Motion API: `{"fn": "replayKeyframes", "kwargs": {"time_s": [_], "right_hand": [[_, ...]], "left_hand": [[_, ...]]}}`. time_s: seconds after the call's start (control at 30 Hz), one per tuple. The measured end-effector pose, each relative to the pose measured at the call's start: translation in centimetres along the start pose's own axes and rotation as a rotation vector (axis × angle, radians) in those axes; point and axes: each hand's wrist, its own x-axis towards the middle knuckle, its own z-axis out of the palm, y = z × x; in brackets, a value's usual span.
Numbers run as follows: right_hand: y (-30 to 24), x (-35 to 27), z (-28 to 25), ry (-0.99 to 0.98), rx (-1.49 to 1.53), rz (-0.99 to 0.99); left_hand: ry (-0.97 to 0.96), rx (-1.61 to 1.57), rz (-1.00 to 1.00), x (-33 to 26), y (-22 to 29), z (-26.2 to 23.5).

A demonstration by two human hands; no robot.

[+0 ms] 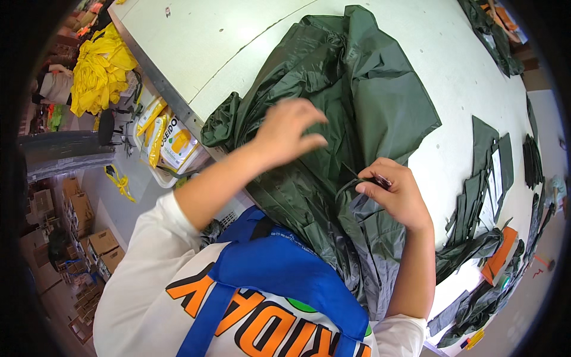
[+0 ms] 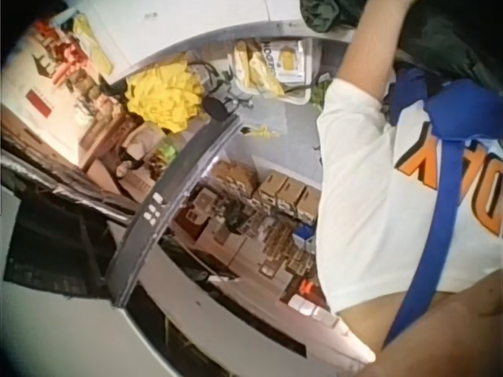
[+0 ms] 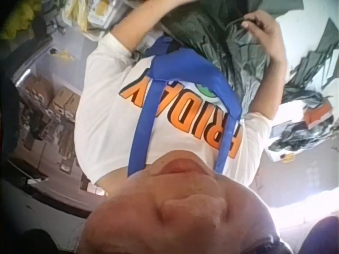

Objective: The person folds a dark green garment on a white table, smooths the fabric, and uses a small blade to cut a seam or tag. The person then folds the garment into a compact rectangle.

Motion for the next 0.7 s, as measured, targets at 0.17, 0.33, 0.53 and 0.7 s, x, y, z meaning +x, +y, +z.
{"fn": "replayKeyframes", "kwargs": {"time_s": [0.17,0.33,0.53,0.7], "right_hand": [[1.5,0.5,1.0,0.043,-0.003,0.032],[4.4,-2.9,-3.6,0.233,0.235,0.166],[0.4,-3.0,-2.3,0.328,0.333,-0.067],[-3.0,-1.4,-0.2,0.221,0.185,-0.076]], "left_hand": [[-0.083,0.344,-0.461,4.3,-13.3,2.4],[0.334,-1.397,-0.355,4.5,-11.3,-11.7],[0.895,-0.075,-0.700,-6.4,-10.5,-10.6],[0.058,-1.027,-0.172,-5.2,7.2,-3.3]]}}
